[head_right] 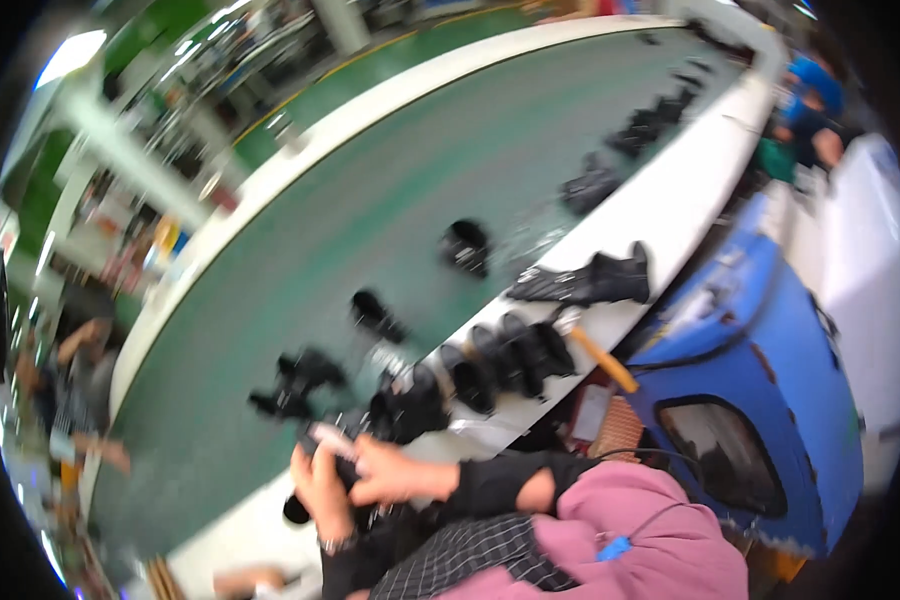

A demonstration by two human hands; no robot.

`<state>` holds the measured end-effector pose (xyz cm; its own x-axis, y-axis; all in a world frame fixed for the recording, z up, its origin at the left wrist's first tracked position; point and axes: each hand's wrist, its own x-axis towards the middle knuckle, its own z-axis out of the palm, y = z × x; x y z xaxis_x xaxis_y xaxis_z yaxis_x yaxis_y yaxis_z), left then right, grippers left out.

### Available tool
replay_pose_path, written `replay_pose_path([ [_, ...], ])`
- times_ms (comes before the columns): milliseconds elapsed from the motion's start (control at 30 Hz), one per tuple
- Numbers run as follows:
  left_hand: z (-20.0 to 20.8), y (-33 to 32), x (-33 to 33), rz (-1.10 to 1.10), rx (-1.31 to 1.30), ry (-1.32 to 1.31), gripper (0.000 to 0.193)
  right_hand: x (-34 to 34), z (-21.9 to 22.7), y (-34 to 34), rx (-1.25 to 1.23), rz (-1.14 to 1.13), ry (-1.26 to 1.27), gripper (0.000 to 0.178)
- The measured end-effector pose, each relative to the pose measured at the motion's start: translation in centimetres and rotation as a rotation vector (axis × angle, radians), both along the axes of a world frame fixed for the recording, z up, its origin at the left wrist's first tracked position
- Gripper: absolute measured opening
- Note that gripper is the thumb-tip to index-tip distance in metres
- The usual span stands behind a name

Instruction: Inspecting pairs of black boots for quality and trimming excess material with scissors.

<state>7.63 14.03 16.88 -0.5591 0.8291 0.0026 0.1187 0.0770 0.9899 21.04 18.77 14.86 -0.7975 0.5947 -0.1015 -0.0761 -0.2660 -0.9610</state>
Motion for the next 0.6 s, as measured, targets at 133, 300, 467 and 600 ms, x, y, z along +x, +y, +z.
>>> replay_pose_path([
  [133,2.6,-1.6,-1.3,-0.152,-0.29,0.232,0.04,0.4,0.7,1.1,-0.454,0.156,0.117,0.066],
  [300,6.0,-4.5,-4.0,-0.568,-0.56,0.361,0.061,0.6,1.2,3.3,-0.555,0.322,0.102,0.072],
  [467,6.2,-6.6,-3.8,-0.491,-0.428,-0.26,0.056,-0.1,0.7,4.5,-0.769,0.559,0.155,0.045],
  [600,6.3,-7.8,-2.9,-0.453,-0.38,-0.385,0.046,-1.6,-0.2,4.5,-0.776,0.457,0.158,0.043],
])
